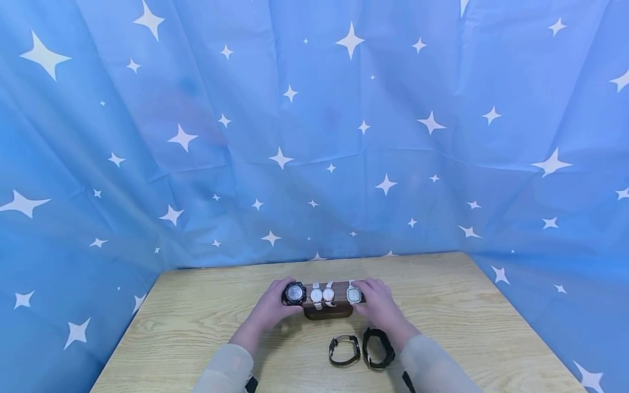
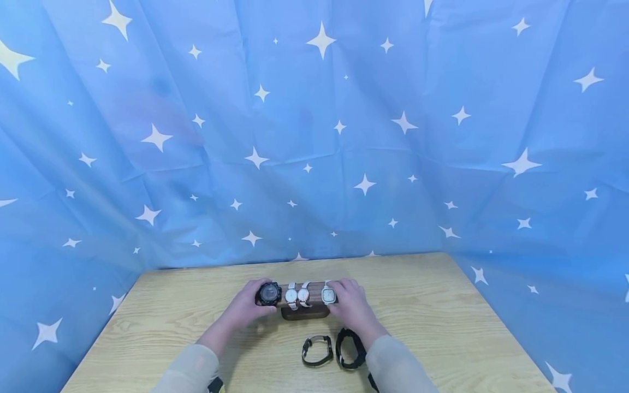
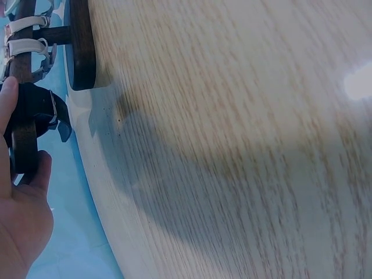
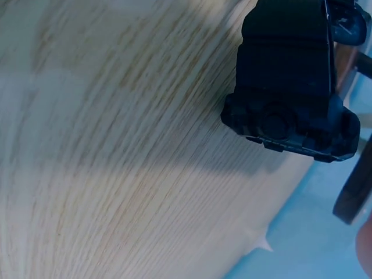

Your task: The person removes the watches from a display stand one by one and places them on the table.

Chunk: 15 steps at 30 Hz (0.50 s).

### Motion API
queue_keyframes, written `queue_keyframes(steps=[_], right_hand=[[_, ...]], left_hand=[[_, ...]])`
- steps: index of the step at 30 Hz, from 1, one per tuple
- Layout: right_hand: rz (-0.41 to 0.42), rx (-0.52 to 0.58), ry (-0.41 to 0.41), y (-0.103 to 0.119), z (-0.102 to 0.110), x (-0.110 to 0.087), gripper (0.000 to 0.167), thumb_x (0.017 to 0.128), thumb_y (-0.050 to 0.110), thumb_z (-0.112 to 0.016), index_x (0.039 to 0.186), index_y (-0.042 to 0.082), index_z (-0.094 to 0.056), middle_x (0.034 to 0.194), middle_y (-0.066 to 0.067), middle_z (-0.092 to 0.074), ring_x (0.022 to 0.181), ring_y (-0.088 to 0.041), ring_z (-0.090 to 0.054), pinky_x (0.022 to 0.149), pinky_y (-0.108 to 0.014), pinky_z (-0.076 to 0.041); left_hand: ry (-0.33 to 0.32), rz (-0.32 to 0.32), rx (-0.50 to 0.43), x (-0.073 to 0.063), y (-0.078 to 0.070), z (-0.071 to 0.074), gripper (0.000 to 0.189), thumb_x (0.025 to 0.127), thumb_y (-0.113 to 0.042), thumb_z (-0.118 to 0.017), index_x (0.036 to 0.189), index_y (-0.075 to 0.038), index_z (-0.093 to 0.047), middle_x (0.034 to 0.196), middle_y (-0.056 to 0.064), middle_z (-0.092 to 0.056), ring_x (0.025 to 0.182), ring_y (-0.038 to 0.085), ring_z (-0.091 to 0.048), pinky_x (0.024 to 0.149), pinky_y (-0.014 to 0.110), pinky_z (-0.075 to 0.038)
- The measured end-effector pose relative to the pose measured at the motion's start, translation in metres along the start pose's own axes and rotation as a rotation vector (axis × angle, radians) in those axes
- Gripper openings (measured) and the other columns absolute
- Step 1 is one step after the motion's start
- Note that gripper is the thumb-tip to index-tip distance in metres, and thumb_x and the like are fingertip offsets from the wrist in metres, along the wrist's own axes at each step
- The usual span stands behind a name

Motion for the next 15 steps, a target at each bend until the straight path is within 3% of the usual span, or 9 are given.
queue_keyframes(steps=[7,15], right_hand=[[-0.016,-0.004,-0.016,-0.007,0.001,-0.003,0.052,0.066,0.013,-0.084,0.113,0.005,-0.063,0.1,-0.01,-0.061,0.09,-0.028,-0.053,0.079,-0.046,-0.044],[-0.047,0.004,0.019,-0.013,0.007,-0.006,0.053,0.068,0.014,-0.083,0.116,0.005,-0.062,0.103,-0.011,-0.06,0.092,-0.029,-0.053,0.084,-0.048,-0.043]], left_hand=[[0.003,-0.006,-0.007,0.0,-0.002,0.0,0.065,0.077,-0.028,-0.078,0.131,-0.009,-0.048,0.123,0.011,-0.049,0.11,0.028,-0.051,0.097,0.048,-0.041],[0.003,0.013,-0.004,-0.001,-0.005,0.001,0.067,0.077,-0.026,-0.078,0.133,-0.008,-0.047,0.125,0.012,-0.049,0.112,0.03,-0.05,0.098,0.049,-0.04]])
Point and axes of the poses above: each hand's wrist, its own x-axis towards the middle knuckle, its own z-axis out of the back of the hand, y = z × x, the point moved 2 cm from there along x, towards the middle knuckle
